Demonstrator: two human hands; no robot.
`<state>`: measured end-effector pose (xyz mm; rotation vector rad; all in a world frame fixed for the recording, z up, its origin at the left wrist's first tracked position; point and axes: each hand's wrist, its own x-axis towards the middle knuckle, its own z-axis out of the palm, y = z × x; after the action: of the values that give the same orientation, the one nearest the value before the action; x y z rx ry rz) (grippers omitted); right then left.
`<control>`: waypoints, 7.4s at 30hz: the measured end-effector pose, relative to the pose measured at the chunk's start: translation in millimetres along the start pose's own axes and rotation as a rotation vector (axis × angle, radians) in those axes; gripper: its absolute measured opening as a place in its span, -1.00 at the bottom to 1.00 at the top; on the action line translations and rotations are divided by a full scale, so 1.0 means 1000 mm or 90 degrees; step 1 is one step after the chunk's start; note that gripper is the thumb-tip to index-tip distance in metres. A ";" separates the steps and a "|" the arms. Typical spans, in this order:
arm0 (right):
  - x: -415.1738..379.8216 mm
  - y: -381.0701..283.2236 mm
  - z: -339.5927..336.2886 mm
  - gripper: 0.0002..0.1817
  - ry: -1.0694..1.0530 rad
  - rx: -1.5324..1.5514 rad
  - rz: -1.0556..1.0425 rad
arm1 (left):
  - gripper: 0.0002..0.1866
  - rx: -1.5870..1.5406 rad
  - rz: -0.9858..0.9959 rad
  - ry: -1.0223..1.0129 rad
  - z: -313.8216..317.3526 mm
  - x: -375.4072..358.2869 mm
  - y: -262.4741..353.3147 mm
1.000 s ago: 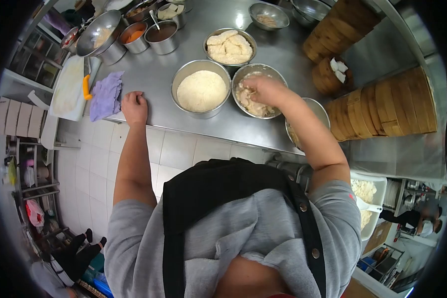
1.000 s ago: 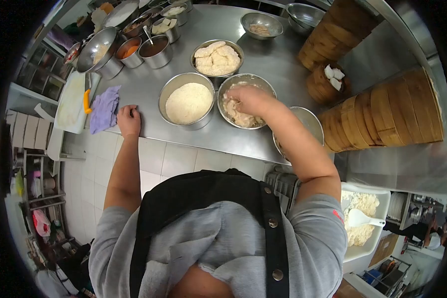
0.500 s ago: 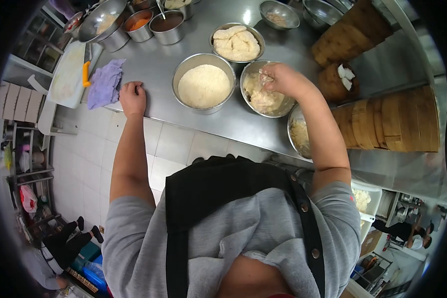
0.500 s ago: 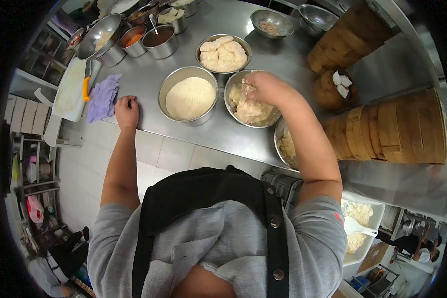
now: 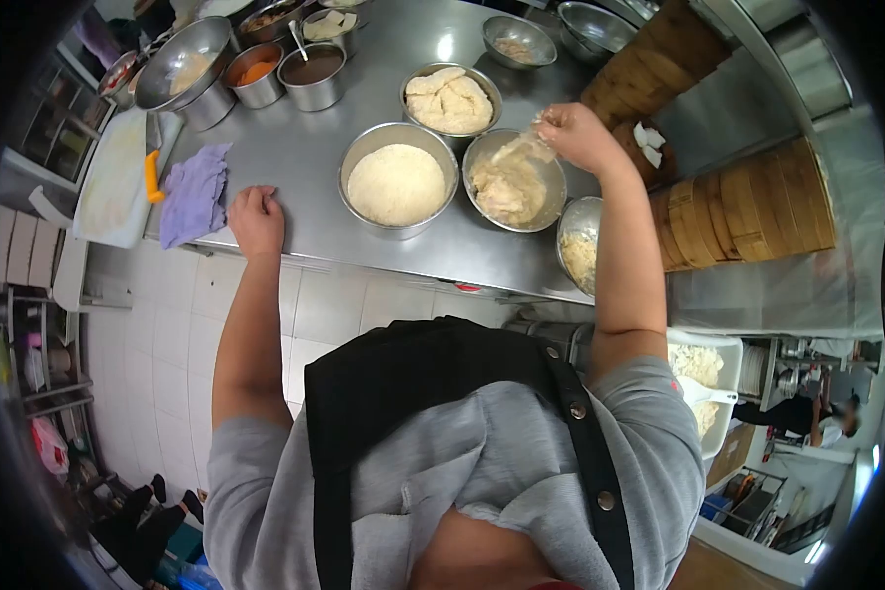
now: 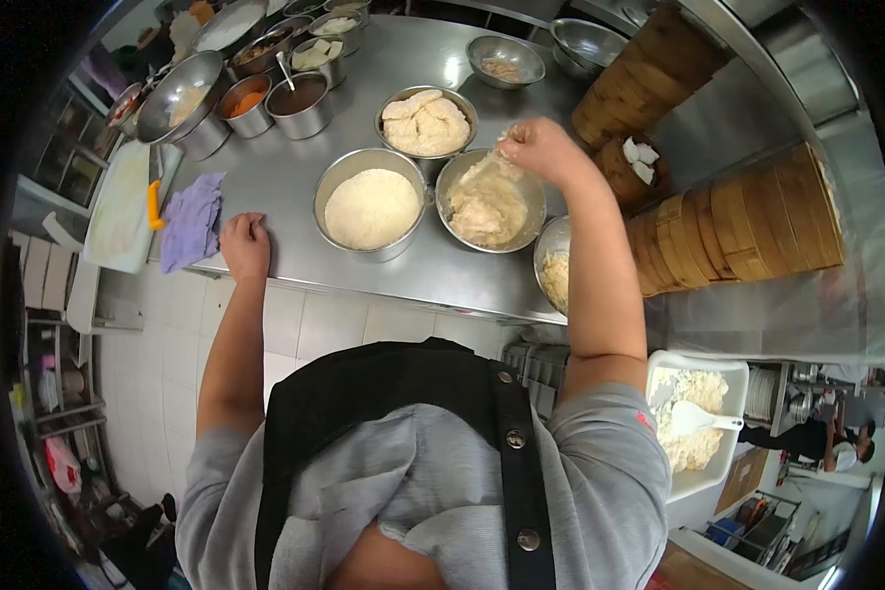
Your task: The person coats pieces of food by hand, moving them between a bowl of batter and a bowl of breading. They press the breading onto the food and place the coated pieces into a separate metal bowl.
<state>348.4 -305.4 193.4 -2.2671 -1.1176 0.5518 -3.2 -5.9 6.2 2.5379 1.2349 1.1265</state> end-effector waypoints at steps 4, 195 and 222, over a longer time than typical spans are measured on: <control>0.005 0.041 0.028 -0.69 -0.035 0.106 0.128 | -0.86 0.018 0.015 -0.014 -0.001 -0.001 -0.002; 0.044 -0.100 0.203 -0.41 -0.171 -0.345 -0.134 | -0.89 -0.008 -0.075 -0.036 0.005 0.000 -0.003; 0.056 -0.102 0.184 -0.46 -0.350 -0.199 -0.028 | -0.89 -0.018 -0.009 0.024 0.005 0.000 -0.004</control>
<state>214.8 -155.1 110.5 -2.4120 -1.6052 1.0931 -1.9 -2.1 1.0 2.4949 1.2345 1.1846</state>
